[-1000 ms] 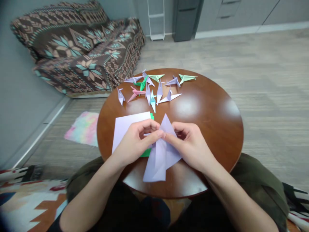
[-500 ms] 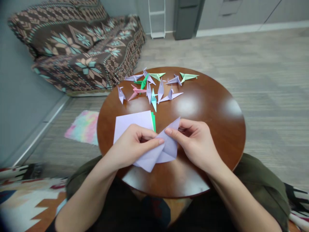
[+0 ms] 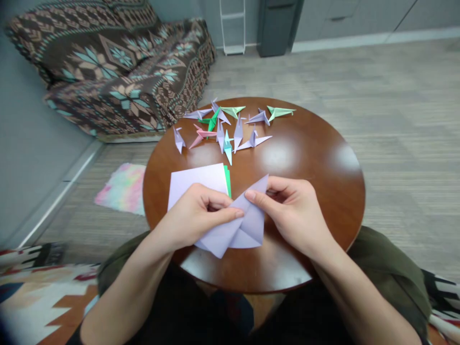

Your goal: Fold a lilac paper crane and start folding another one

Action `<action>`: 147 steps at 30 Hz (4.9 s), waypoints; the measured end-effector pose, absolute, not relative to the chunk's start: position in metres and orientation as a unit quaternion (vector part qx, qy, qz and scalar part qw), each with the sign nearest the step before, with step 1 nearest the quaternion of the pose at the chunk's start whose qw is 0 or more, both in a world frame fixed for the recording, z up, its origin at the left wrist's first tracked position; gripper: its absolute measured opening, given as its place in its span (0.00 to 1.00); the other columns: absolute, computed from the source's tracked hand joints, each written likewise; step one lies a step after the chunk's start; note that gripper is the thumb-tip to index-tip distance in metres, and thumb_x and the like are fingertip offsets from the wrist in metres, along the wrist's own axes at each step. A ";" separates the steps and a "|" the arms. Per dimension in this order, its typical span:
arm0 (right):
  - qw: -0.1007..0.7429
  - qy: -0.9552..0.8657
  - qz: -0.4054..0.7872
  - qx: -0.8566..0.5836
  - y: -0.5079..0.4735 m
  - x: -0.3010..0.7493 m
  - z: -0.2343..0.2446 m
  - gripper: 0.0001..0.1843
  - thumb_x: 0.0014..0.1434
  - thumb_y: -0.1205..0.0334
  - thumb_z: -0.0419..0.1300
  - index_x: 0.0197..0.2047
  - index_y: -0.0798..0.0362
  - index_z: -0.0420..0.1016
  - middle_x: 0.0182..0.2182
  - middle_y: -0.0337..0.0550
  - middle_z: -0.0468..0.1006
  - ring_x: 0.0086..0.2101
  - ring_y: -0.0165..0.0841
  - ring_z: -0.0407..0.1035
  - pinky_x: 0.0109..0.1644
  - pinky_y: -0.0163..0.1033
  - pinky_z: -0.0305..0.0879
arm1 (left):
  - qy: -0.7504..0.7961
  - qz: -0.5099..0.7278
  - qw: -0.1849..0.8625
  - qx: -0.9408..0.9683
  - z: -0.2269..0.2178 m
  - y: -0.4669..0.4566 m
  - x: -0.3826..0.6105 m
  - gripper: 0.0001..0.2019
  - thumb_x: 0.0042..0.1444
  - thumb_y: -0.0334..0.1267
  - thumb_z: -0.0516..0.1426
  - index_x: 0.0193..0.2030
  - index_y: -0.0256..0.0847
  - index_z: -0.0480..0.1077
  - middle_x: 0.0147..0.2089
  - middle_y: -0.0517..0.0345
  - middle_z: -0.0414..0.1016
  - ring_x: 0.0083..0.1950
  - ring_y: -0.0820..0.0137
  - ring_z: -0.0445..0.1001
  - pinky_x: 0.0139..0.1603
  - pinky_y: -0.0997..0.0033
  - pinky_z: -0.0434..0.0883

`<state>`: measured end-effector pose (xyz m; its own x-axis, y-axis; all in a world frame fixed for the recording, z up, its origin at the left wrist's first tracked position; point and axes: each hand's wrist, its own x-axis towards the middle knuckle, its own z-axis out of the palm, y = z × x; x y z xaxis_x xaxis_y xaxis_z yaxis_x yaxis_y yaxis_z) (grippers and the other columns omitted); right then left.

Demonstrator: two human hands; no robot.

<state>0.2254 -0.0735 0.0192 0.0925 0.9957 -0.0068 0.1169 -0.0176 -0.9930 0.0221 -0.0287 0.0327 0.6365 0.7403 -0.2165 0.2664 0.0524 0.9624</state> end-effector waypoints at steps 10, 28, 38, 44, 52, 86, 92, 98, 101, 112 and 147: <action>0.588 -0.428 0.417 -0.545 -0.066 0.237 0.009 0.10 0.56 0.54 0.76 0.28 0.48 0.85 0.24 0.37 0.80 0.26 0.28 0.70 0.31 0.32 0.67 | 0.369 0.127 0.679 0.622 0.031 -0.026 0.018 0.18 0.59 0.48 0.65 0.28 0.34 0.75 0.24 0.62 0.66 0.25 0.78 0.60 0.23 0.78 0.52; 0.485 -0.443 0.521 -0.545 -0.073 0.226 0.015 0.17 0.53 0.53 0.77 0.22 0.53 0.79 0.21 0.38 0.78 0.22 0.27 0.66 0.24 0.32 0.62 | 0.367 0.135 0.685 0.615 0.030 -0.025 0.020 0.20 0.60 0.49 0.64 0.25 0.35 0.69 0.24 0.63 0.62 0.24 0.79 0.58 0.22 0.79 0.51; 0.437 -0.447 0.569 -0.534 -0.071 0.229 0.015 0.17 0.53 0.52 0.76 0.26 0.54 0.80 0.23 0.39 0.79 0.23 0.28 0.67 0.25 0.32 0.59 | 0.350 0.197 0.679 0.615 0.032 -0.029 0.027 0.19 0.58 0.48 0.66 0.25 0.36 0.70 0.23 0.64 0.65 0.25 0.78 0.62 0.25 0.78 0.58; 0.343 -0.533 0.566 -0.528 -0.072 0.228 0.025 0.18 0.57 0.52 0.72 0.24 0.55 0.77 0.20 0.35 0.68 0.23 0.25 0.56 0.25 0.32 0.49 | 0.376 0.283 0.636 0.611 0.034 -0.027 0.030 0.10 0.54 0.38 0.69 0.30 0.36 0.74 0.24 0.65 0.71 0.24 0.80 0.65 0.25 0.81 0.63; 0.292 -0.556 0.579 -0.521 -0.073 0.228 0.026 0.15 0.56 0.54 0.70 0.26 0.55 0.76 0.21 0.35 0.66 0.24 0.26 0.56 0.26 0.34 0.50 | 0.382 0.247 0.675 0.581 0.033 -0.028 0.031 0.06 0.50 0.32 0.67 0.29 0.35 0.73 0.21 0.64 0.73 0.21 0.79 0.70 0.21 0.83 0.66; 0.226 -0.558 0.661 -0.449 -0.073 0.233 0.026 0.19 0.60 0.48 0.70 0.29 0.55 0.76 0.23 0.36 0.70 0.25 0.29 0.61 0.30 0.35 0.58 | 0.309 0.153 0.647 0.680 0.045 -0.003 0.009 0.07 0.54 0.38 0.64 0.35 0.36 0.76 0.26 0.61 0.76 0.23 0.76 0.73 0.24 0.79 0.70; 0.264 -0.564 0.619 -0.478 -0.072 0.229 0.025 0.22 0.58 0.46 0.72 0.27 0.54 0.74 0.23 0.34 0.66 0.26 0.28 0.57 0.29 0.34 0.54 | 0.339 0.179 0.645 0.661 0.039 -0.017 0.023 0.10 0.57 0.36 0.63 0.28 0.38 0.69 0.20 0.67 0.70 0.19 0.79 0.68 0.20 0.82 0.65; 0.316 -0.553 0.595 -0.490 -0.074 0.221 0.024 0.20 0.60 0.45 0.70 0.30 0.55 0.77 0.25 0.36 0.70 0.26 0.28 0.59 0.29 0.34 0.54 | 0.356 0.197 0.637 0.655 0.038 -0.015 0.022 0.12 0.57 0.37 0.63 0.26 0.38 0.68 0.18 0.68 0.67 0.17 0.80 0.65 0.18 0.81 0.61; 0.306 -0.572 0.582 -0.490 -0.075 0.220 0.024 0.21 0.61 0.44 0.69 0.30 0.54 0.77 0.25 0.37 0.69 0.26 0.29 0.58 0.29 0.35 0.53 | 0.357 0.200 0.635 0.656 0.036 -0.015 0.023 0.14 0.57 0.38 0.63 0.24 0.38 0.67 0.18 0.67 0.66 0.17 0.80 0.63 0.19 0.80 0.60; 0.320 -0.558 0.587 -0.491 -0.074 0.222 0.024 0.19 0.62 0.48 0.69 0.30 0.55 0.77 0.25 0.37 0.72 0.26 0.29 0.62 0.29 0.34 0.57 | 0.358 0.261 0.609 0.658 0.031 -0.019 0.031 0.15 0.62 0.43 0.61 0.28 0.38 0.68 0.21 0.66 0.67 0.20 0.80 0.64 0.21 0.80 0.60; 0.356 -0.527 0.582 -0.507 -0.073 0.220 0.023 0.07 0.56 0.63 0.67 0.28 0.56 0.77 0.23 0.35 0.72 0.24 0.26 0.62 0.27 0.31 0.56 | 0.378 0.381 0.642 0.548 0.027 -0.021 0.038 0.14 0.54 0.37 0.68 0.26 0.39 0.67 0.16 0.69 0.67 0.14 0.83 0.59 0.15 0.83 0.55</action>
<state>0.2201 -0.0729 0.0229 -0.2333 0.9484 -0.2149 0.1191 -0.1914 -0.9743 0.0383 -0.0206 0.0265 0.4238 0.9032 -0.0686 -0.0746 0.1103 0.9911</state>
